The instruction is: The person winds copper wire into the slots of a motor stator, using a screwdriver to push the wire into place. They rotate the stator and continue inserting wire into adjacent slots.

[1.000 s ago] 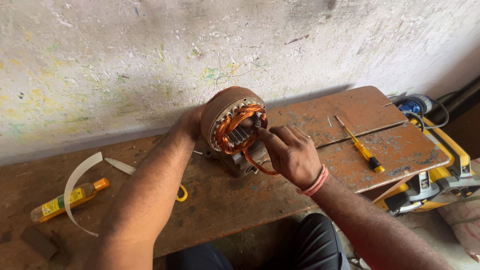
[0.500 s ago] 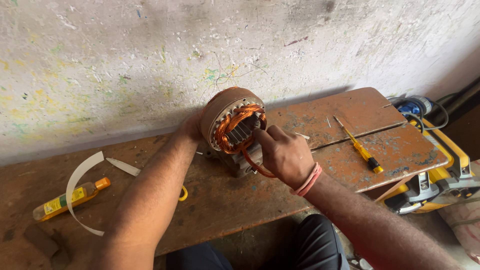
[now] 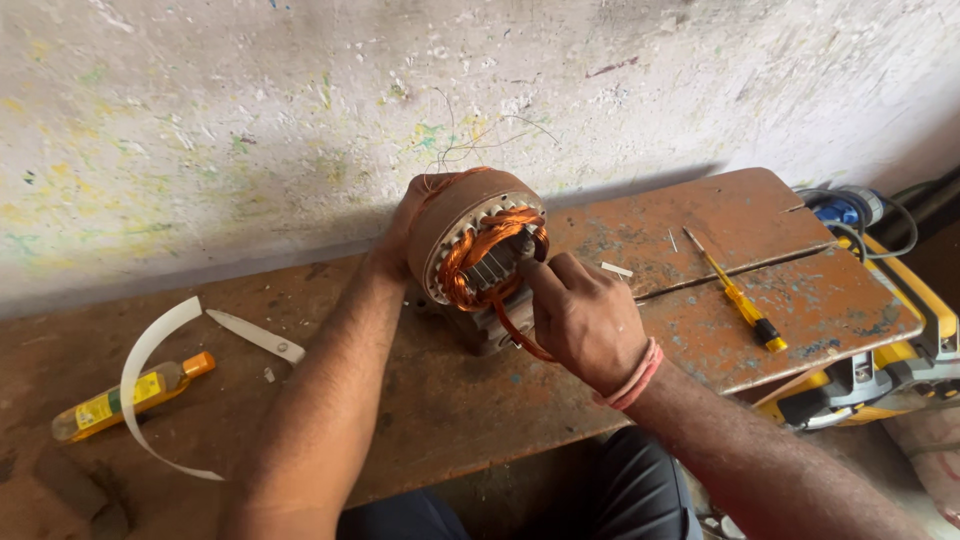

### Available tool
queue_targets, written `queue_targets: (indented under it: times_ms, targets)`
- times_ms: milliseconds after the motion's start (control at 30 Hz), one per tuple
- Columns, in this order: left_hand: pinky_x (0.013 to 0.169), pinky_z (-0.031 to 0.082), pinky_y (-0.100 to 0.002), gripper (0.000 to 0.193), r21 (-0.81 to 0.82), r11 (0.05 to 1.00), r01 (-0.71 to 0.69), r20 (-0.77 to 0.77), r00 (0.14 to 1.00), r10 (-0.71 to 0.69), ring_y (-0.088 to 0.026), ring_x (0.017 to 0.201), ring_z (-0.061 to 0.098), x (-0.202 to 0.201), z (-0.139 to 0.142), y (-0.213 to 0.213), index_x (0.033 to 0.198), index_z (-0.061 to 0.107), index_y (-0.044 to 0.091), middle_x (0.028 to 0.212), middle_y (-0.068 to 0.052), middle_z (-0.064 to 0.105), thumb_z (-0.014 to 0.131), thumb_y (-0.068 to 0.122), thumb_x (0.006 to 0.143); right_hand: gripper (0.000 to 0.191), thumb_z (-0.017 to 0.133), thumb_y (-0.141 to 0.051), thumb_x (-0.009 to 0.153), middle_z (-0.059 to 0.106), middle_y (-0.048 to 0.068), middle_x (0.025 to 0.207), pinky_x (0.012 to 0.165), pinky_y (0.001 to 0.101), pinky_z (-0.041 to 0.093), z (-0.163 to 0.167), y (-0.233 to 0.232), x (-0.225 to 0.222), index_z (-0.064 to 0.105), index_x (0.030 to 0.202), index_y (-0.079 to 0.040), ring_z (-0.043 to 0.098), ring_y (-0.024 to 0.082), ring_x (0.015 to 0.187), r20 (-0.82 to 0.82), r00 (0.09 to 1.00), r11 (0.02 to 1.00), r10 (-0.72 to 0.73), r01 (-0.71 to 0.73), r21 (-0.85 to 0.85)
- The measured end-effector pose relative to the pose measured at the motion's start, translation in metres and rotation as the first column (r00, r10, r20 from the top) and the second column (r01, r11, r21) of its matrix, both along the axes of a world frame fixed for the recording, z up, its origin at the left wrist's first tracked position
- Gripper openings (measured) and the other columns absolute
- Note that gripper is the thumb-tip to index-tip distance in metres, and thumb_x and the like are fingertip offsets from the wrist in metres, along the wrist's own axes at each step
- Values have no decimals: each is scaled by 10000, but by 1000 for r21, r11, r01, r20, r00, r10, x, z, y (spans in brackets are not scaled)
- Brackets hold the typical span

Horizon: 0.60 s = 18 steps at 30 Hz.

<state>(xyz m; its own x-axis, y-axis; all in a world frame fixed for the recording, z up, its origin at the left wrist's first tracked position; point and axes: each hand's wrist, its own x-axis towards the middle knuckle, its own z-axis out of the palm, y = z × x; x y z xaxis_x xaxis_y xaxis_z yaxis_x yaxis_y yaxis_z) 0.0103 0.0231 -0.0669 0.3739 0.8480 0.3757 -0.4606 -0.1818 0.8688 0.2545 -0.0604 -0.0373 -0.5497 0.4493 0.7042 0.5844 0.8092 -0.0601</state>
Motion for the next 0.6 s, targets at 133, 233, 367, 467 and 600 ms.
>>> queue_targets:
  times_ms: [133, 233, 367, 467, 600]
  targets:
    - [885, 617, -346, 361, -2, 1000, -9, 29, 1000, 9, -183, 1012, 707, 7, -2, 0, 1280, 687, -49, 1144, -152, 751, 709, 136, 970, 251, 638, 15, 854, 613, 107, 745, 508, 393, 513, 3, -2, 2, 710, 1093, -17, 637, 258, 605, -23, 1000, 999, 3, -4, -36]
    - [887, 613, -330, 380, 5, 1000, -13, 38, 999, 13, -167, 1011, 708, 6, -3, 2, 1272, 695, -46, 1140, -139, 758, 733, 158, 955, 202, 647, 12, 890, 638, 95, 745, 474, 368, 501, 5, -3, 4, 719, 1075, -26, 635, 231, 564, -42, 999, 994, 11, -15, -104]
    - [889, 608, -309, 406, 1, 1000, -24, 51, 998, 24, -146, 1010, 709, 1, -5, 4, 1262, 706, -43, 1135, -121, 767, 765, 187, 934, 195, 667, 12, 882, 622, 89, 700, 482, 377, 487, 9, -2, 6, 736, 1054, -49, 628, 238, 555, -48, 999, 995, 4, -9, -98]
    - [927, 588, -294, 469, 269, 963, 10, -42, 999, 2, -120, 1049, 690, -2, -8, 4, 1260, 706, -46, 1155, -97, 763, 863, 186, 885, 165, 714, -16, 891, 634, 90, 711, 481, 375, 488, 11, -2, 7, 739, 1051, -48, 627, 237, 549, -67, 998, 991, 16, -24, -131]
    - [963, 587, -293, 647, 270, 962, 36, -77, 997, -15, -111, 1077, 681, -4, -8, 8, 1281, 693, -25, 1171, -67, 763, 949, 235, 747, 184, 725, -19, 911, 668, 85, 771, 487, 338, 502, 11, 0, 11, 729, 1094, -44, 660, 191, 581, -119, 991, 979, 56, -78, -188]
